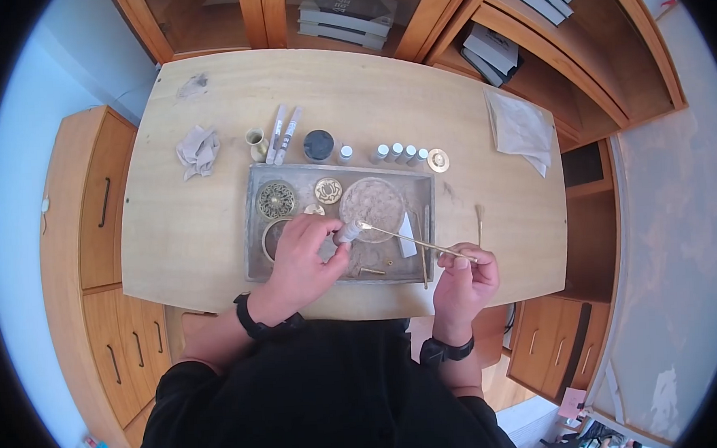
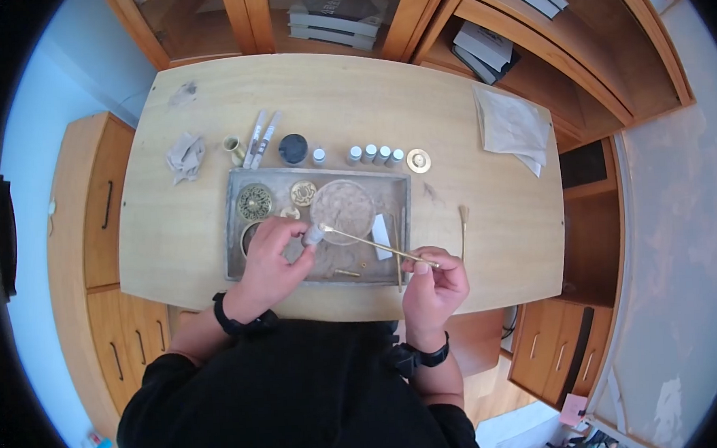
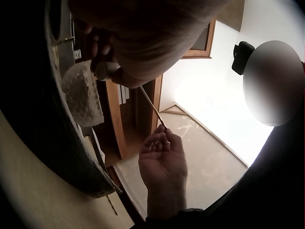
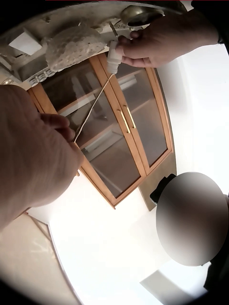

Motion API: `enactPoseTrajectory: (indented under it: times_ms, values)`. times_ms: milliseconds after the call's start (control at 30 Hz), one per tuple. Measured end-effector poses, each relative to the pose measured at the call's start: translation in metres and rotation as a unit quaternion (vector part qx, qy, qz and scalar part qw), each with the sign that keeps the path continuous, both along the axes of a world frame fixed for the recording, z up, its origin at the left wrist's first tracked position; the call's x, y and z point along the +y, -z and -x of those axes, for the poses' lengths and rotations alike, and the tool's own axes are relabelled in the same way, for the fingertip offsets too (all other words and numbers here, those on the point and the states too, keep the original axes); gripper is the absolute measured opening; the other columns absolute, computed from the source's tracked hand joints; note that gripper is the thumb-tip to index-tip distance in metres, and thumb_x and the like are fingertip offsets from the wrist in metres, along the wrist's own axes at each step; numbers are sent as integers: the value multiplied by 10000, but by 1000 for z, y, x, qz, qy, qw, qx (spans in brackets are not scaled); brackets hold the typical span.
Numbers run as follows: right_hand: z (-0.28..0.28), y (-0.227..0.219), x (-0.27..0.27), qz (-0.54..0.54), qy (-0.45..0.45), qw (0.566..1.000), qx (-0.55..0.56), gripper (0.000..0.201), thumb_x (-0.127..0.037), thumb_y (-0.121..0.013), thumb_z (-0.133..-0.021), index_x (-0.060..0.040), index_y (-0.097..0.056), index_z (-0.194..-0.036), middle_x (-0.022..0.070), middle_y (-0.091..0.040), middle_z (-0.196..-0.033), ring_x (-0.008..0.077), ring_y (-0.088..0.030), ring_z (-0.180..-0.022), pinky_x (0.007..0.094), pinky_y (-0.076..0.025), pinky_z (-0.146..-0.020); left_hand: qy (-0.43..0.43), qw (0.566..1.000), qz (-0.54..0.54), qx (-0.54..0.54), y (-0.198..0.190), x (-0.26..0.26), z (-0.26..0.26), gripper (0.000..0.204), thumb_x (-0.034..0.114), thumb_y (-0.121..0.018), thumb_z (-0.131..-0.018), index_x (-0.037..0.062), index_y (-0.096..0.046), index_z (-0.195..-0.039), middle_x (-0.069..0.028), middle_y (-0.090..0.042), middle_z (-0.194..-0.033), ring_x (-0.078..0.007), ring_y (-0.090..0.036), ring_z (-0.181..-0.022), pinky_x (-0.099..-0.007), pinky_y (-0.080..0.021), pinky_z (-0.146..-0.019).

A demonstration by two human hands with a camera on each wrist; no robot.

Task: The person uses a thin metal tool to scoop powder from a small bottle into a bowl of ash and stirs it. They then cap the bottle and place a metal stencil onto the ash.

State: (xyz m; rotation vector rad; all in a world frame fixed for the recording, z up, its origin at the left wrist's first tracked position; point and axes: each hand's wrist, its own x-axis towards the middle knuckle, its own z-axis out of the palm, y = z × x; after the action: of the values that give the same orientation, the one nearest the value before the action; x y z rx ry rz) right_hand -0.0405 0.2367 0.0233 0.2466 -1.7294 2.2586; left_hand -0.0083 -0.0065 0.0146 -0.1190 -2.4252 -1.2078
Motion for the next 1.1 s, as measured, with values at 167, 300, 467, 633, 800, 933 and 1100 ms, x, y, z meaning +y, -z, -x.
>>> enactPoseTrajectory:
  times_ms: [167, 300, 467, 633, 800, 933, 1100]
  values:
    - [-2, 0, 1, -10, -4, 1000, 9, 116, -49, -701, -989, -15, -614, -1057, 154, -664, -976, 197, -647, -800, 338, -554, -771, 5, 1000, 2, -5, 0, 0, 0, 277, 24, -785, -783, 31, -676, -1037, -131, -669, -964, -334, -643, -903, -429, -516, -807]
    - [-3, 2, 2, -1, -10, 1000, 11, 119, -45, -704, -981, -14, -614, -1054, 156, -664, -981, 197, -648, -805, 341, -558, -784, 3, 1000, 0, -1, 0, 1, 0, 275, 24, -784, -787, 31, -675, -1039, -131, -667, -965, -331, -642, -901, -425, -516, -804]
    - [-4, 1, 1, -3, -6, 1000, 6, 124, -49, -706, -977, -14, -613, -1050, 156, -662, -970, 197, -647, -809, 343, -559, -795, 1, 1000, 1, -5, 1, 1, 0, 277, 24, -786, -788, 29, -674, -1040, -133, -665, -958, -330, -644, -901, -422, -518, -801]
    - [-1, 11, 5, 8, 33, 999, -19, 118, -41, -689, -987, 6, -633, -1079, 148, -689, -1001, 188, -661, -823, 329, -561, -796, -16, 1000, -20, -9, 2, 0, 0, 260, 48, -776, -795, 38, -664, -1030, -124, -675, -946, -333, -647, -898, -442, -501, -815]
    - [3, 22, 6, -25, 26, 995, -92, 57, 27, -649, -991, 25, -653, -1048, 138, -736, -1029, 143, -694, -821, 259, -557, -786, -31, 999, -31, -8, 5, -3, 0, 254, 58, -778, -797, 38, -660, -1021, -124, -677, -940, -337, -645, -894, -451, -498, -811]
    - [2, 26, 6, -38, 10, 994, -106, 51, 21, -665, -988, 24, -663, -1039, 132, -740, -1026, 134, -694, -815, 249, -556, -773, -34, 999, -29, -5, 7, -4, 0, 255, 56, -779, -794, 36, -660, -1019, -127, -675, -934, -339, -645, -885, -452, -503, -797]
    - [-1, 26, 4, -39, 7, 993, -110, 83, -3, -684, -975, 19, -665, -1053, 125, -731, -973, 162, -685, -799, 314, -566, -782, -36, 999, -25, -6, 6, -5, 1, 255, 56, -779, -793, 33, -660, -1017, -132, -674, -930, -340, -645, -879, -452, -503, -796]
